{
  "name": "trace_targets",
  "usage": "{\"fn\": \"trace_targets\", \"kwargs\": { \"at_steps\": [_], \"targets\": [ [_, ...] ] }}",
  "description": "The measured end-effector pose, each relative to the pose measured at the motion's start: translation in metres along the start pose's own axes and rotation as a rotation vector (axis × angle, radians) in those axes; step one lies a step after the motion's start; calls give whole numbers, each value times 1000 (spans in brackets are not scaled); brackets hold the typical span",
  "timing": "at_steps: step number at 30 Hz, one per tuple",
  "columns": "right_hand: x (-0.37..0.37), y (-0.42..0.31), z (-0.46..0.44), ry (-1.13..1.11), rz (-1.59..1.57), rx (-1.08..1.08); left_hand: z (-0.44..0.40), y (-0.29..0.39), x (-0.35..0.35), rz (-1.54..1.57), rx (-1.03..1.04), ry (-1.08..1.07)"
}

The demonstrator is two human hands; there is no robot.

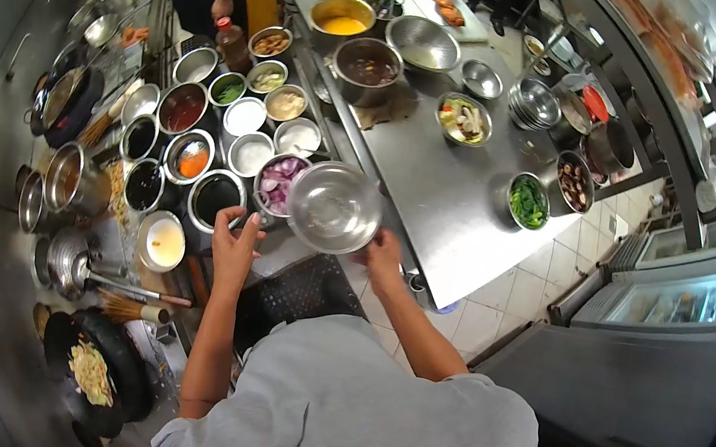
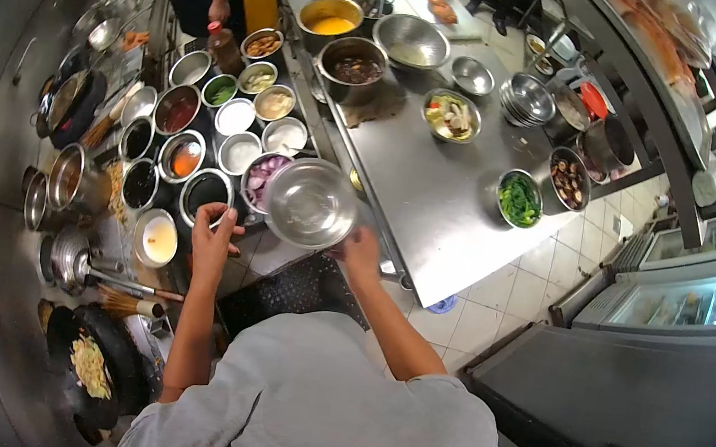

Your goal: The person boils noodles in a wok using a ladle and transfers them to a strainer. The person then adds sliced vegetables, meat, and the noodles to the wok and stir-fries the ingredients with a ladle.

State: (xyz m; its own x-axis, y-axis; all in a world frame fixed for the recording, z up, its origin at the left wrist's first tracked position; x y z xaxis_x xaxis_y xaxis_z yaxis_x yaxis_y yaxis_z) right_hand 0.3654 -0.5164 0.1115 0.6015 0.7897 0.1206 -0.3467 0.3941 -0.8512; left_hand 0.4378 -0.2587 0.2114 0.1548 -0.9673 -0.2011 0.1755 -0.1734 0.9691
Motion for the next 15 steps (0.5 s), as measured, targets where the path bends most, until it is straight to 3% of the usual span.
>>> {"fn": "trace_targets", "kwargs": {
  "at_steps": [5,7,10,11,12,13,15],
  "targets": [
    [-127,23,-70,361,-81,-251,13,-53,12,4,-81,-181],
    [-143,1,-74,446,-174,-220,30,-76,-2,-40,-139,-165],
    [-151,-7,-95,503,-445,-205,64,-128,-47,-72,-234,-13],
    [-154,3,-107,372,-577,-213,78,-148,-68,-103,-253,78],
    [-147,14,-109,350,-484,-277,93,-165,-90,-149,-247,185],
    [-136,21,-103,308,-631,-156,112,-175,-112,-197,-245,299],
    [-88,38,-80,223,-261,-94,149,-170,-158,-348,-279,522]
  ]
}}
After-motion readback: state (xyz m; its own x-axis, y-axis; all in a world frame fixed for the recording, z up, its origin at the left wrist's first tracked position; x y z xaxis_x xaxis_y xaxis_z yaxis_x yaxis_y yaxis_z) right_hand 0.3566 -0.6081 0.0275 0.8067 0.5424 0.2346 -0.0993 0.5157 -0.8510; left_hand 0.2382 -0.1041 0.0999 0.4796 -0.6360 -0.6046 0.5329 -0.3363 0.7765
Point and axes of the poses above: each hand's wrist, its own z-axis away from the middle knuckle, its own x-axis out of the palm, y = z × x, the point moved 2 cm from there along -z, towards the middle knuckle, and after that the axes turned 7 degrees about y, right-handed, at the moved point
